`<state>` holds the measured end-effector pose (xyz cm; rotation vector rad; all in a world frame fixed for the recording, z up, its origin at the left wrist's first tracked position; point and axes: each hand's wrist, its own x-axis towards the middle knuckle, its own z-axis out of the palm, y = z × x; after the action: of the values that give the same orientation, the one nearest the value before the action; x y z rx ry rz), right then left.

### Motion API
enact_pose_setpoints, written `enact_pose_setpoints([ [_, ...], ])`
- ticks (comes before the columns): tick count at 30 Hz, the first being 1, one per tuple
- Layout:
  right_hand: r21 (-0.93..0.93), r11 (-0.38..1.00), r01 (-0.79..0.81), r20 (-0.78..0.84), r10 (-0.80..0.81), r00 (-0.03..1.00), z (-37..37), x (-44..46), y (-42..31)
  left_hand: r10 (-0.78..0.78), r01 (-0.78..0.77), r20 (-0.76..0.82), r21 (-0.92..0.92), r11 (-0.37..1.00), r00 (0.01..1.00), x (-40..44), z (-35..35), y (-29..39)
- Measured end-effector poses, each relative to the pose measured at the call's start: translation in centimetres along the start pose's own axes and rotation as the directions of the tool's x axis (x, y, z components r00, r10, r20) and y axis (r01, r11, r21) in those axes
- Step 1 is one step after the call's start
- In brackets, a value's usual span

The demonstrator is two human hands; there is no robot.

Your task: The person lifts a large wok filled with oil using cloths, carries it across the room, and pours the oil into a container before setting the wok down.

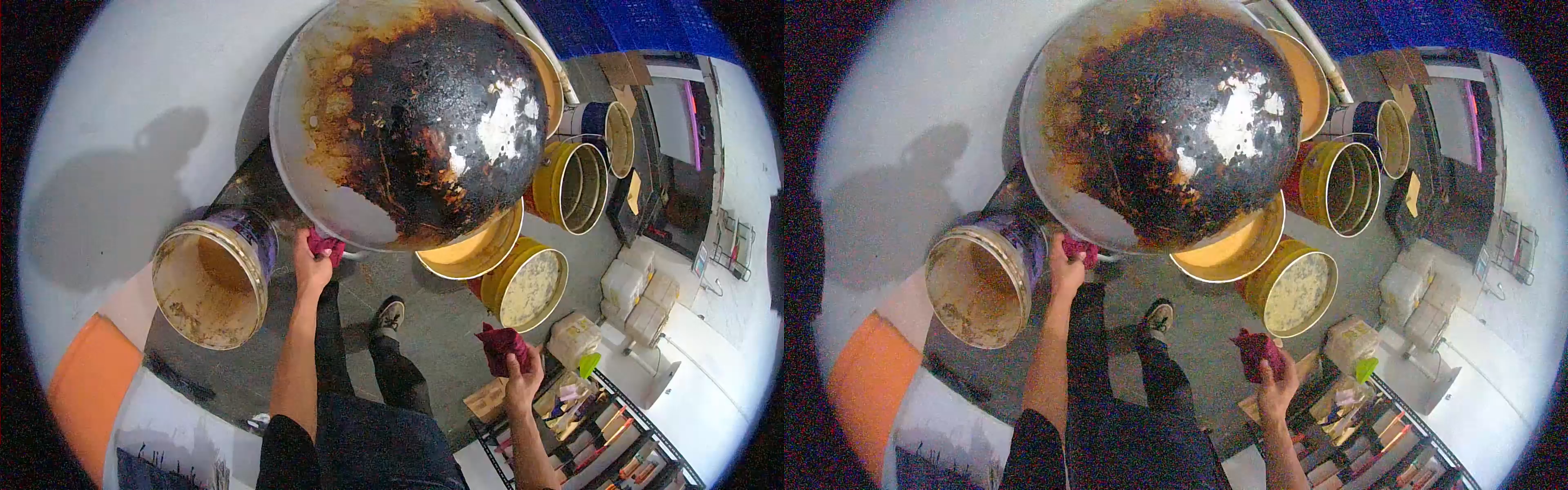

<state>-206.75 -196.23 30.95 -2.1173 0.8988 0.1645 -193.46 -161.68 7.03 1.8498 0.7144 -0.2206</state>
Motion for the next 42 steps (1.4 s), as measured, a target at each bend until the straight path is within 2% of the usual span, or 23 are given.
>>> enact_pose_setpoints([
  [4, 0.038, 0.999, -0.013, -0.007, 0.013, 1.0, 0.3, 0.0, -0.1, 0.002, -0.001, 0.015, -0.092, 0.996, 1.0, 0.1, 0.6, -1.4],
  [10, 0.009, 1.0, -0.01, 0.046, 0.01, 0.999, 1.2, -0.1, -0.5, -0.033, 0.032, 0.026, 0.023, 0.999, 0.999, 1.0, 0.4, -1.2],
  [12, -0.041, 0.999, 0.02, 0.018, -0.02, 1.0, 1.5, -0.1, 0.0, -0.011, 0.011, 0.014, 0.0, 1.0, 1.0, 0.7, 0.6, -0.9],
  [16, 0.012, 1.0, 0.01, 0.041, -0.01, 0.999, 1.4, -0.1, 0.2, -0.025, 0.029, 0.043, -0.082, 0.996, 0.999, 1.0, 1.0, -0.9],
  [19, 0.029, 1.0, -0.006, 0.036, 0.005, 0.999, 2.2, -0.3, -0.4, -0.034, 0.031, 0.025, 0.094, 0.995, 0.999, 1.4, 1.0, -1.1],
  [22, 0.04, 0.999, 0.003, 0.008, -0.003, 1.0, 2.4, -0.5, -0.1, 0.01, -0.012, 0.041, 0.042, 0.999, 0.999, 1.4, 0.9, -0.6],
  [25, 0.047, 0.999, 0.003, 0.006, -0.003, 1.0, 1.9, -0.5, 0.5, -0.041, 0.035, 0.063, 0.101, 0.994, 0.997, 1.5, 1.2, -0.5],
  [27, 0.035, 0.999, -0.021, 0.023, 0.02, 1.0, 1.7, -0.6, -0.3, -0.022, 0.018, 0.085, 0.041, 0.999, 0.996, 1.9, 1.5, -1.1],
  [30, 0.135, 0.987, -0.086, 0.013, 0.085, 0.996, 1.4, -0.8, 0.8, -0.054, 0.049, 0.115, 0.042, 0.998, 0.992, 2.0, 1.6, -1.2],
  [35, 0.03, 0.998, -0.064, -0.016, 0.064, 0.998, 0.9, -1.0, 2.8, -0.023, 0.011, 0.096, 0.121, 0.993, 0.995, 2.7, 2.0, -4.0],
  [38, 0.01, 0.996, -0.084, -0.025, 0.084, 0.996, 0.6, -1.2, 2.2, -0.117, 0.107, 0.178, 0.063, 0.992, 0.977, 1.9, 1.4, -1.1],
  [39, 0.002, 0.996, -0.094, -0.025, 0.094, 0.995, 0.8, -1.3, 1.7, -0.11, 0.091, 0.178, 0.114, 0.989, 0.978, 1.9, 1.2, -0.9],
  [41, 0.088, 0.993, -0.074, -0.018, 0.076, 0.997, 1.0, -1.6, 2.5, -0.087, 0.048, 0.177, 0.213, 0.976, 0.98, 2.1, 1.1, -0.3],
  [42, 0.13, 0.989, -0.065, -0.016, 0.067, 0.998, 0.8, -1.6, 2.9, -0.109, 0.084, 0.182, 0.144, 0.986, 0.977, 2.3, 1.6, -0.7],
])
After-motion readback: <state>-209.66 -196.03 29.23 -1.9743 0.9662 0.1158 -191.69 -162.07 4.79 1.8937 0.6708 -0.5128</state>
